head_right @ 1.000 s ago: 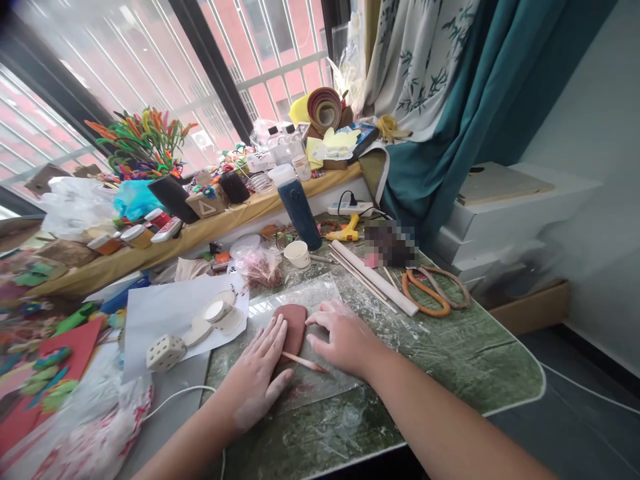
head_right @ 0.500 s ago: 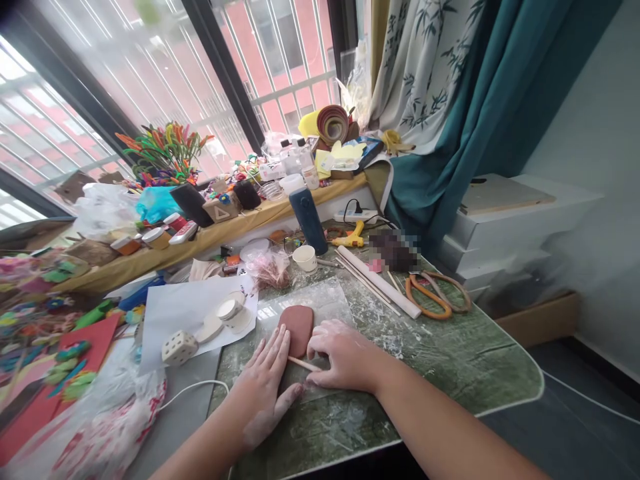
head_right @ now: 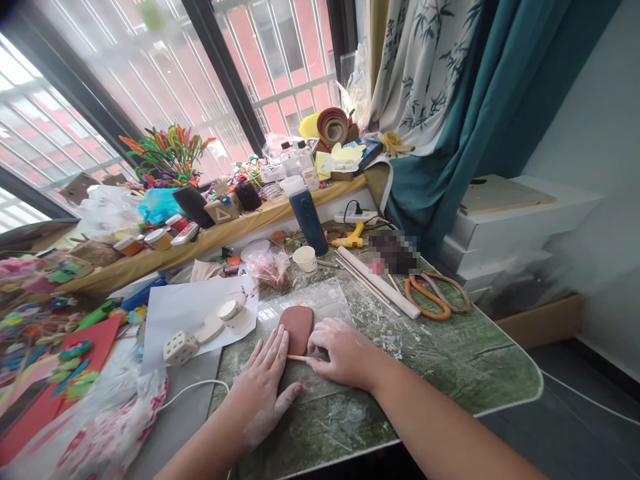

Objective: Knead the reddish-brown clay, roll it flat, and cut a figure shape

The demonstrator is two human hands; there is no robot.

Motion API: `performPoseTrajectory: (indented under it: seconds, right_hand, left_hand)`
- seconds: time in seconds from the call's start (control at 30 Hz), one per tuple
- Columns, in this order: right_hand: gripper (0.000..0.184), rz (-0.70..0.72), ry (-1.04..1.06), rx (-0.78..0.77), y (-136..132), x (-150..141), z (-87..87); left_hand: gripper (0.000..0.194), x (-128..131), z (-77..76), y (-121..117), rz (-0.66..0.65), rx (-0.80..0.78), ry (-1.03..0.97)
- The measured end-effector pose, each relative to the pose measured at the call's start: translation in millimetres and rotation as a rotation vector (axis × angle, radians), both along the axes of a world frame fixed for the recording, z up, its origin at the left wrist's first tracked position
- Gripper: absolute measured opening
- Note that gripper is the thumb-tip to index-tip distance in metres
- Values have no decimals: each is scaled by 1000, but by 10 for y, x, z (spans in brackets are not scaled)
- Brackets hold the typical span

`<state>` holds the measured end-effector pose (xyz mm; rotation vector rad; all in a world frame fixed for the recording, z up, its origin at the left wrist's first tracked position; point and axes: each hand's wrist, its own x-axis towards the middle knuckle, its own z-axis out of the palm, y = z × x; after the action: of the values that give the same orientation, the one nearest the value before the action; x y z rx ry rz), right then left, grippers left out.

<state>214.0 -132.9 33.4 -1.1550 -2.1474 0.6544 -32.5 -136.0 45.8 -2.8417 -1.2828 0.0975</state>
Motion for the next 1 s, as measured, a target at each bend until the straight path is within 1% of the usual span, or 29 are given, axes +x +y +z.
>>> performPoseTrajectory:
  seconds: [0.07, 0.27, 0.37, 0.4, 0.47, 0.57, 0.63, 0.73, 0.83, 0.93, 1.0]
  right_hand:
    - [2, -54, 3, 11, 15, -4, -10]
    - [19, -226, -73, 40, 112, -14, -60]
    - [23, -259, -59, 23, 119, 4, -35]
    - [22, -239, -42, 21, 109, 9, -17]
    - [25, -150, -30, 40, 80, 12, 20]
    - [41, 14, -107, 73, 42, -13, 49]
    - [46, 66, -163, 58, 34, -36, 44]
    - [51, 86, -191, 7, 36, -60, 21]
    - [55, 70, -196, 1, 28, -78, 2]
    - [62, 49, -198, 35, 10, -105, -12]
    - [65, 54, -199, 39, 3, -124, -23]
  left_hand:
    - [92, 40, 18, 67, 3, -14, 0]
    - [90, 180, 39, 302, 1, -51, -11]
    - [95, 253, 59, 409, 22, -69, 13]
    - [98, 274, 67, 438, 27, -74, 22]
    - [103, 305, 76, 486, 27, -76, 31]
    - [107, 320, 62, 537, 10, -58, 15]
    - [107, 313, 44, 564, 2, -46, 1]
    - [109, 293, 47, 600, -3, -48, -3]
    - [113, 272, 107, 591, -33, -51, -22]
    - [105, 245, 154, 462, -58, -37, -68]
    - [95, 222, 133, 305, -67, -38, -84]
